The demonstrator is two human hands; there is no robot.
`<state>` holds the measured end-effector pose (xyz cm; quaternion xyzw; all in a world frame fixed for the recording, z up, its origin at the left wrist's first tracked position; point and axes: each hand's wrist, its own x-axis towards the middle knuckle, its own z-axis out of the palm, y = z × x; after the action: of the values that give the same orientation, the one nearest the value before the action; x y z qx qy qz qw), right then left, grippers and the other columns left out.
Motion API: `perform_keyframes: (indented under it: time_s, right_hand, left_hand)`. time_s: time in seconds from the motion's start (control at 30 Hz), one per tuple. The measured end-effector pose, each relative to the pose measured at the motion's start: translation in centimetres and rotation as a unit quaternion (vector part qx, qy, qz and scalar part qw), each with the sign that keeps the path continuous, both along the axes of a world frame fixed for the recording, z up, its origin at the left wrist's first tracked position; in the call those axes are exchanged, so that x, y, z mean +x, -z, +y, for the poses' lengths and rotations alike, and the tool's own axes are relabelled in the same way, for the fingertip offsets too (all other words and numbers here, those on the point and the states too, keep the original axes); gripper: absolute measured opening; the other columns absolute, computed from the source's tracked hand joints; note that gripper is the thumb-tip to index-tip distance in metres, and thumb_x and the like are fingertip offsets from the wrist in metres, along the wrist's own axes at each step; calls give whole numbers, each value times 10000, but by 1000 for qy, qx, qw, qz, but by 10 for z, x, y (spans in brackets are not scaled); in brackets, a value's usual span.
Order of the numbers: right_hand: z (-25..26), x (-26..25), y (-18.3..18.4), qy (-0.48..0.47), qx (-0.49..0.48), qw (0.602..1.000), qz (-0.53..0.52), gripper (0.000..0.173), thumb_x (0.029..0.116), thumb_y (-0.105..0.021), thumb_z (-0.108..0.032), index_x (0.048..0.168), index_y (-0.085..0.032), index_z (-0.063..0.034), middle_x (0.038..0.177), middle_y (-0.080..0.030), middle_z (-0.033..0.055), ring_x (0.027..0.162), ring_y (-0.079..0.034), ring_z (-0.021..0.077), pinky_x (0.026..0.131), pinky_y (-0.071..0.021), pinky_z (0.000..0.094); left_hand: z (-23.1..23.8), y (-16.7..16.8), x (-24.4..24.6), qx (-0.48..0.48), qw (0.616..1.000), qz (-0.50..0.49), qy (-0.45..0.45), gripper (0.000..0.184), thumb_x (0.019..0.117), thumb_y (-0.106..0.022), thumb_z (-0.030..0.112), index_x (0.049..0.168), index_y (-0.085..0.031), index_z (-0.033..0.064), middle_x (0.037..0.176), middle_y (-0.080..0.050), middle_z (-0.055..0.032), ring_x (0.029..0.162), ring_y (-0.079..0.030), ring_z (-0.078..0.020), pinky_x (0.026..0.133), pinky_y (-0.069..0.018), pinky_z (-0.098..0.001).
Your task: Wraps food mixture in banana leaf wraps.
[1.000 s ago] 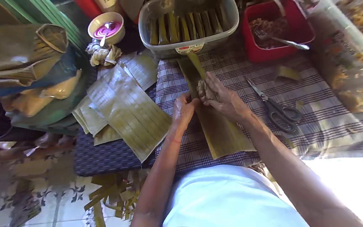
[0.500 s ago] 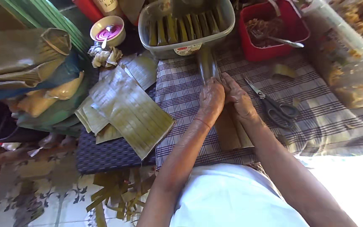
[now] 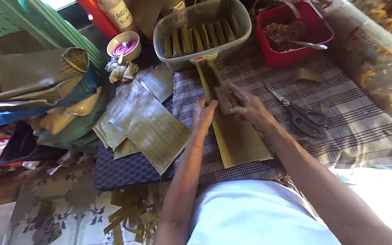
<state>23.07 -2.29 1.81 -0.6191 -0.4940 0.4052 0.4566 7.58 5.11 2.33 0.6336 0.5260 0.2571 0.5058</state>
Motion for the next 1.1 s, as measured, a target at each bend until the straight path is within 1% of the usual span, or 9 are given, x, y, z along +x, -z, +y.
perform_keyframes:
  time_s: [0.13, 0.2, 0.27, 0.37, 0.5, 0.67, 0.83, 1.0, 1.1]
  right_hand:
    - [-3, -5, -1, 63, -10, 996, 63, 607, 1060, -422, 2, 1633, -233, -72, 1642, -343, 160, 1453, -432, 264, 1166, -378, 406]
    - [-9, -24, -13, 86, 23, 993, 83, 535, 1093, -398, -72, 1619, -306, -105, 1613, -414, 98, 1385, -498, 178, 1111, -430, 350]
    - [-11, -47, -17, 81, 88, 993, 16, 497, 1102, -388, -99, 1598, -360, -87, 1610, -430, 80, 1435, -462, 150, 1167, -400, 340]
    - [-9, -61, -9, 67, 174, 967, -176, 466, 1073, -378, -58, 1528, -473, -26, 1585, -456, 140, 1518, -351, 300, 1257, -251, 434]
    - [0, -30, -11, 66, 106, 975, -183, 449, 1108, -344, -90, 1535, -446, -1, 1606, -415, 160, 1520, -335, 349, 1254, -241, 480]
    - [-16, -58, -21, 22, 175, 967, -183, 450, 1076, -381, -58, 1508, -501, -20, 1570, -480, 130, 1516, -359, 278, 1265, -228, 414]
    - [-2, -28, -12, 58, 75, 981, -172, 451, 1107, -353, -92, 1542, -445, -18, 1609, -410, 162, 1514, -349, 342, 1244, -257, 493]
    - [-25, -70, -16, -7, 127, 981, -148, 458, 1097, -366, -139, 1536, -496, -113, 1597, -459, 45, 1528, -336, 204, 1266, -236, 432]
    - [-8, -42, -12, 2, 68, 984, -166, 454, 1103, -355, -105, 1541, -469, -68, 1587, -458, 124, 1476, -427, 285, 1202, -344, 470]
  left_hand:
    - [-15, -17, 17, -95, 988, -92, -83, 417, 1119, -393, 273, 1347, -586, -19, 1313, -598, -225, 1204, -564, -298, 1013, -441, -517]
    - [-24, -21, 24, -183, 952, -200, -141, 432, 1116, -382, 357, 1368, -565, 57, 1278, -631, -149, 1146, -618, -234, 959, -514, -466]
    - [-28, -17, 27, -246, 907, -302, -160, 433, 1092, -393, 439, 1290, -598, 113, 1122, -689, -82, 986, -677, -179, 830, -571, -400]
    - [-39, -29, 24, -284, 862, -401, -121, 409, 1111, -317, 436, 1257, -584, 162, 1092, -690, -8, 987, -685, -103, 851, -577, -298]
    - [-49, -34, 18, -298, 852, -420, -93, 468, 1120, -265, 427, 1403, -500, 137, 1293, -637, -83, 1193, -628, -209, 998, -529, -432]
    - [-45, -29, 12, -327, 814, -476, -59, 443, 1111, -243, 470, 1195, -598, 219, 1089, -696, 42, 1026, -679, -65, 870, -570, -261]
    - [-54, -20, 7, -296, 838, -457, -38, 512, 1113, -211, 470, 1405, -501, 165, 1308, -638, -65, 1235, -609, -205, 1033, -510, -445]
    - [-50, -11, 4, -347, 805, -476, -66, 472, 1105, -219, 483, 1072, -612, 222, 938, -689, 53, 896, -686, -51, 780, -578, -245]
    - [-51, 8, -4, -325, 803, -497, -35, 494, 1104, -226, 490, 1291, -578, 198, 1196, -687, -22, 1138, -658, -167, 965, -552, -403]
